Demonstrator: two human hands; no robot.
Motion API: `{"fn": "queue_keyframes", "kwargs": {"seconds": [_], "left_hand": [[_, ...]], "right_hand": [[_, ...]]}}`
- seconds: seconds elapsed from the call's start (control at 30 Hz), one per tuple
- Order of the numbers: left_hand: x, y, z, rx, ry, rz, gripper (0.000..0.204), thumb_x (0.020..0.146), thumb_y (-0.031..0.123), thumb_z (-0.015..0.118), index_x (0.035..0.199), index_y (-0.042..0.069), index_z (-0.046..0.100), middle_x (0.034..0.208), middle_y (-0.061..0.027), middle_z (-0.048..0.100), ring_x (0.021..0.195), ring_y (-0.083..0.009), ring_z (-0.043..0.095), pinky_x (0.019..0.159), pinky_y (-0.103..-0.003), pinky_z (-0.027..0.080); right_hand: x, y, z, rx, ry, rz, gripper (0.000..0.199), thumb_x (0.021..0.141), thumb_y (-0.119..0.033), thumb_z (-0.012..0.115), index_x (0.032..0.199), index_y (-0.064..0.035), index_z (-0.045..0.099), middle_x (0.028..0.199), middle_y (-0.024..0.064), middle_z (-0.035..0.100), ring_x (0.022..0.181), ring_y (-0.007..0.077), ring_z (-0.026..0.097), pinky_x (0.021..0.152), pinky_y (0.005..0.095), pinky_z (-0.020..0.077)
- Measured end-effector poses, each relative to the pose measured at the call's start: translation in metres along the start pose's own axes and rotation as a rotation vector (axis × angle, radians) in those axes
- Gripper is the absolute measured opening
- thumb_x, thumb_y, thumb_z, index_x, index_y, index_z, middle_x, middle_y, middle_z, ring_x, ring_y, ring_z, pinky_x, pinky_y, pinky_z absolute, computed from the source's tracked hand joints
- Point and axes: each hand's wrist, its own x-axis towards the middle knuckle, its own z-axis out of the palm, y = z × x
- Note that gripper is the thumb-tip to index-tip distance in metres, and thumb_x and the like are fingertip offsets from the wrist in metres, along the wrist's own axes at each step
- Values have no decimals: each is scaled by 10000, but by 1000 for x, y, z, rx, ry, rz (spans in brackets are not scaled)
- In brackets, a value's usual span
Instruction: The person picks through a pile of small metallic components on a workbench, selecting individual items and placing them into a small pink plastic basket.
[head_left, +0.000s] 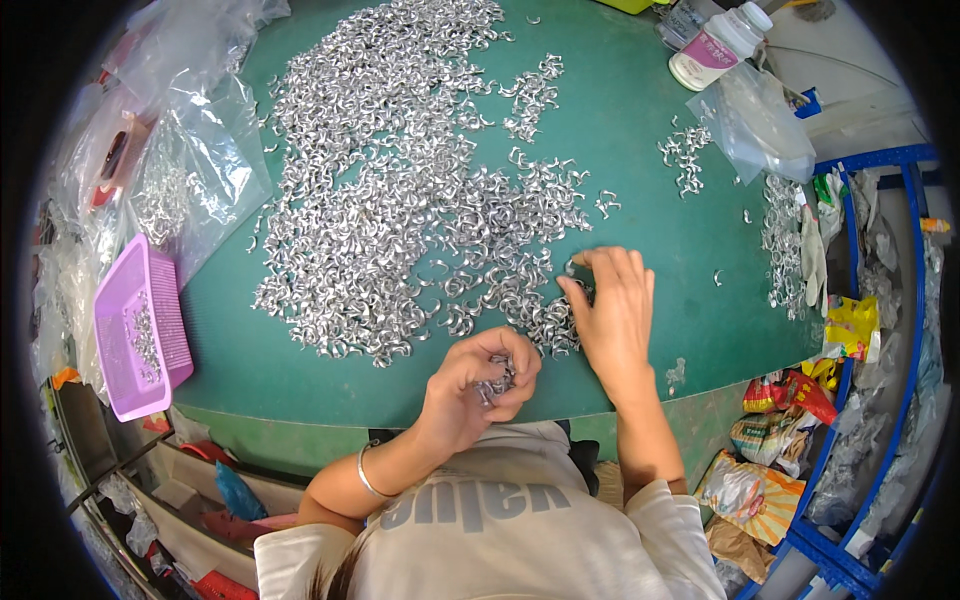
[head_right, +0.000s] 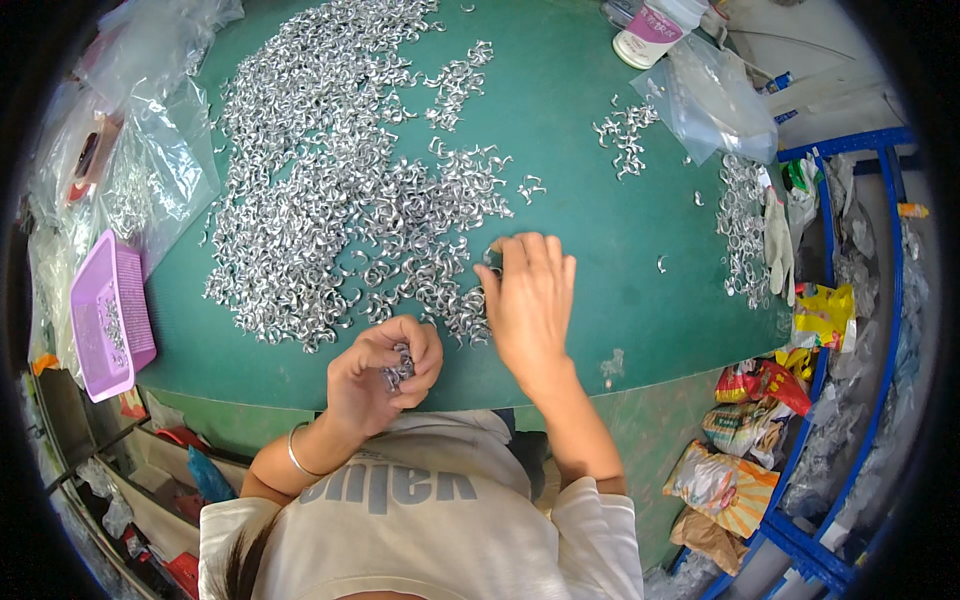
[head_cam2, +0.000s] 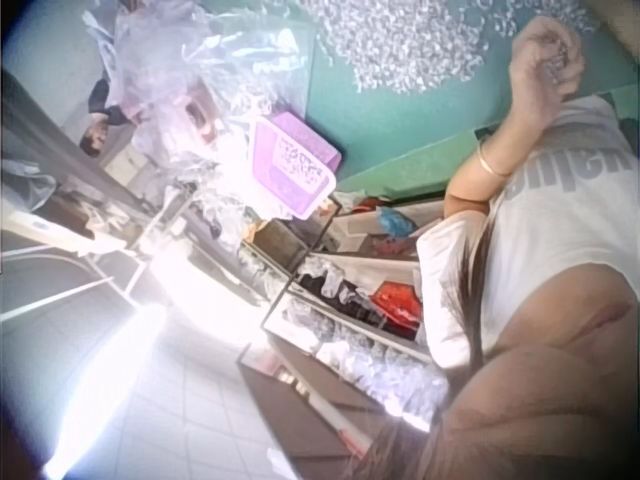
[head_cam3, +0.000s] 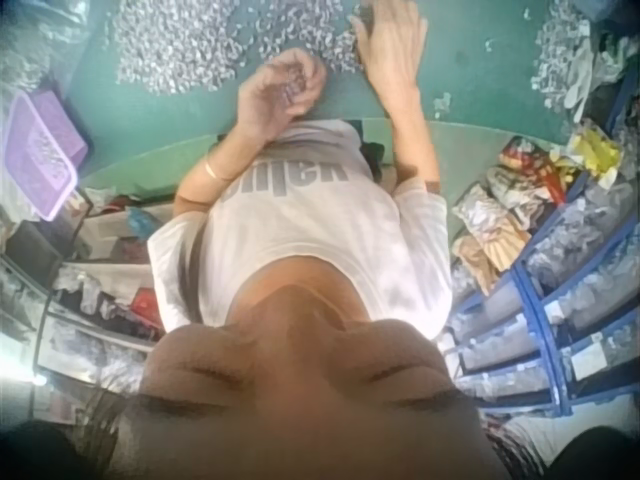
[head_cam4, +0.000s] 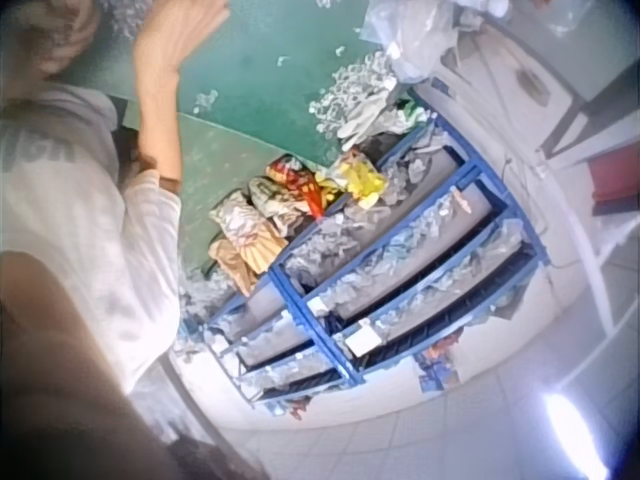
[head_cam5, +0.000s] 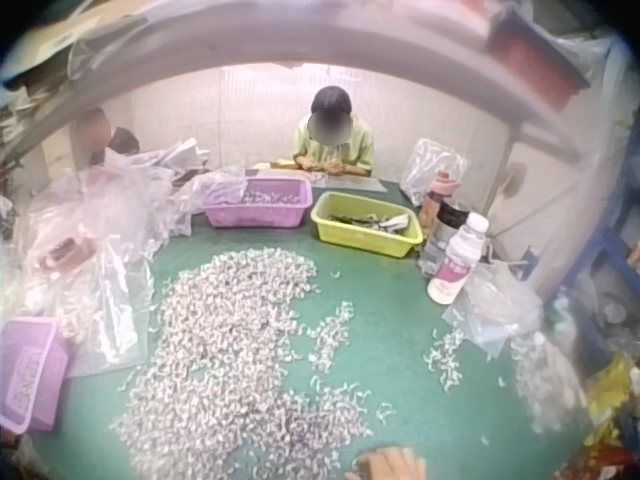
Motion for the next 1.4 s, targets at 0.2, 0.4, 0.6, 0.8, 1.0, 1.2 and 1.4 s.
{"fn": "queue_keyframes", "kwargs": {"seconds": [0.2, 0.4, 0.6, 0.8, 1.0, 1.2, 1.4], "left_hand": [[0, 0, -3, 188, 258, 34, 284, 899, 225, 401, 735, 8, 482, 607, -35, 397, 465, -76, 304, 367, -181, 206], [2, 0, 4, 276, 273, 38, 256, 919, 223, 424, 885, 0, 544, 565, 22, 377, 446, -39, 282, 372, -171, 200], [-1, -3, 5, 334, 217, 7, 250, 912, 212, 441, 983, -1, 550, 577, 33, 390, 473, -31, 281, 401, -176, 194], [-4, 2, 4, 349, 224, 9, 229, 905, 185, 448, 972, -1, 564, 577, 30, 409, 466, -27, 284, 397, -180, 192], [-3, -1, 1, 292, 225, -38, 246, 907, 202, 448, 922, -11, 571, 538, 38, 394, 443, -25, 279, 389, -185, 185], [-3, -1, 4, 318, 203, -46, 263, 912, 223, 445, 889, -6, 570, 491, 47, 355, 414, -25, 254, 378, -189, 181], [-4, -2, 0, 349, 228, -7, 234, 904, 203, 456, 908, -3, 569, 510, 49, 354, 420, -22, 248, 373, -186, 176]], "right_hand": [[-2, 0, -1, 372, 16, 38, 100, 691, -8, 618, 776, -26, 569, 753, 77, 567, 707, 231, 513, 669, 328, 371], [-13, -1, -14, 447, -22, 119, 137, 692, -15, 628, 821, -22, 582, 790, 82, 583, 721, 230, 522, 683, 329, 391], [2, -3, 4, 75, -33, -76, 140, 697, -45, 624, 834, -28, 597, 769, 75, 551, 730, 234, 477, 685, 338, 344], [-6, -1, -2, 476, -6, 20, 133, 691, 4, 616, 821, -15, 598, 768, 80, 557, 762, 244, 497, 675, 344, 384], [-4, -1, -2, 375, 55, 37, 183, 692, -12, 627, 871, -23, 592, 811, 98, 554, 785, 257, 497, 686, 347, 384], [4, -1, 11, 151, -23, -75, 212, 688, -87, 653, 885, -44, 587, 812, 76, 548, 812, 248, 482, 700, 352, 337], [-6, 0, -5, 550, -87, 51, 187, 681, -6, 629, 862, -25, 590, 829, 54, 581, 712, 192, 490, 647, 292, 370]]}}
